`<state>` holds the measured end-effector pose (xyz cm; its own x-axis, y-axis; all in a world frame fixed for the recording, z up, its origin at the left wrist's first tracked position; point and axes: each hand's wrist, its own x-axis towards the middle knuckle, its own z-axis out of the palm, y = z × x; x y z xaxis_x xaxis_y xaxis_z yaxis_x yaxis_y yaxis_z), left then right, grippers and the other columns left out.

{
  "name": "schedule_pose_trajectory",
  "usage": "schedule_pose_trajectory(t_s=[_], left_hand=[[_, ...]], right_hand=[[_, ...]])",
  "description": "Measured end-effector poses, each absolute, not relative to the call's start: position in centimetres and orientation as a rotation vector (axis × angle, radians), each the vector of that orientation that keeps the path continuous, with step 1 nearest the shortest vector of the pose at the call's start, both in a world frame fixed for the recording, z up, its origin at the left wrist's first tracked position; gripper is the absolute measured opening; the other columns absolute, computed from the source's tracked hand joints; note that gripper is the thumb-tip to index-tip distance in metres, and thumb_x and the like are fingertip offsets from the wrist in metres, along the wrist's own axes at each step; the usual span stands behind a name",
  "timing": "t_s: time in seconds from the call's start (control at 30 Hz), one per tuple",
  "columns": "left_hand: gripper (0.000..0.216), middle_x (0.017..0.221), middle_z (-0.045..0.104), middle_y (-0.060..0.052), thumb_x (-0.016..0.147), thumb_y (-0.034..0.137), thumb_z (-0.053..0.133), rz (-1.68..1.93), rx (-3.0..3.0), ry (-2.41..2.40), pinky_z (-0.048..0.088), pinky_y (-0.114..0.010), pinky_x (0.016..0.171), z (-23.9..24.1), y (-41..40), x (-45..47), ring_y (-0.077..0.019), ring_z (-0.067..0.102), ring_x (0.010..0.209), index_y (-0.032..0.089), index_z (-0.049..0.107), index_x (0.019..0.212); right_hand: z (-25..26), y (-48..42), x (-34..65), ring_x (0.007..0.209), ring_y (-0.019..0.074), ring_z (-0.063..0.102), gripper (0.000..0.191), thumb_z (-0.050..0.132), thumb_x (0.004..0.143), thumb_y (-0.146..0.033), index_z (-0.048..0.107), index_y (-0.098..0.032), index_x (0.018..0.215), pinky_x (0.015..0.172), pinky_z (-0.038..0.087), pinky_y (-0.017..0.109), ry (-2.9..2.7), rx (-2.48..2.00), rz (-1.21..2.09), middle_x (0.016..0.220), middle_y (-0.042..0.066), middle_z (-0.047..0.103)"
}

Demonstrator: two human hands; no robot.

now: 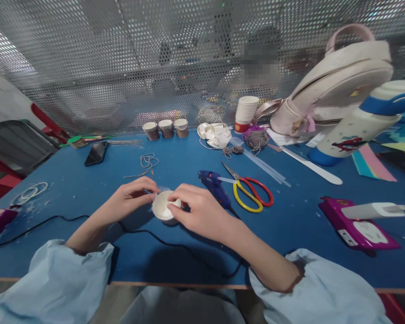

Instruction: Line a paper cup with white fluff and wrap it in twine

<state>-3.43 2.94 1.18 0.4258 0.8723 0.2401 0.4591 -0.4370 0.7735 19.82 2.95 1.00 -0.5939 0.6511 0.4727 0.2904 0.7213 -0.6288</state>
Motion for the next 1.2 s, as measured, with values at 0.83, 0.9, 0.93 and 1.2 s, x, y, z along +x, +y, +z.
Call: schedule_pose_trajectory(t_s=[0.83, 0.9, 0.93, 1.2], left_hand=[[0.017, 0.089, 0.066, -0.005, 0.079, 0.032, 0.064, 0.757, 1.598, 1.082, 0.044, -0.025, 0.062, 1.5, 4.1, -2.0, -0.0138, 0.056, 0.073, 0.016, 0.067, 0.079], [0.018, 0.088, 0.066, -0.005, 0.079, 0.033, 0.064, 0.756, 1.591, 1.071, 0.043, -0.024, 0.06, 1.3, 4.0, -2.0, -0.0137, 0.056, 0.072, 0.016, 0.067, 0.08], [0.018, 0.087, 0.066, -0.005, 0.079, 0.033, 0.064, 0.757, 1.586, 1.071, 0.043, -0.024, 0.06, 1.3, 3.9, -2.0, -0.0134, 0.056, 0.071, 0.016, 0.067, 0.08], [0.02, 0.07, 0.062, -0.001, 0.078, 0.035, 0.065, 0.839, 1.513, 1.169, 0.042, -0.022, 0.054, 1.0, 3.6, -1.5, -0.0104, 0.052, 0.058, 0.015, 0.065, 0.077]], right_hand=[[0.6, 2.8, 19.9, 0.078, 0.0191, 0.056, 0.025, 0.05, 0.092, -0.029, 0.064, -0.015, 0.077, 0.073, 0.04, 0.034, -2.538, -0.581, 0.265, 0.085, 0.011, 0.067], [0.6, 2.9, 20.0, 0.079, 0.0191, 0.057, 0.024, 0.051, 0.092, -0.029, 0.063, -0.015, 0.077, 0.074, 0.041, 0.035, -2.533, -0.568, 0.275, 0.087, 0.01, 0.067], [0.7, 2.8, 20.2, 0.08, 0.0192, 0.058, 0.022, 0.052, 0.092, -0.029, 0.063, -0.015, 0.079, 0.074, 0.042, 0.035, -2.529, -0.563, 0.277, 0.09, 0.01, 0.067], [2.3, 1.8, 25.2, 0.09, 0.0206, 0.063, 0.008, 0.054, 0.091, -0.024, 0.061, -0.02, 0.093, 0.081, 0.046, 0.034, -2.257, -0.811, 0.246, 0.095, 0.008, 0.068]])
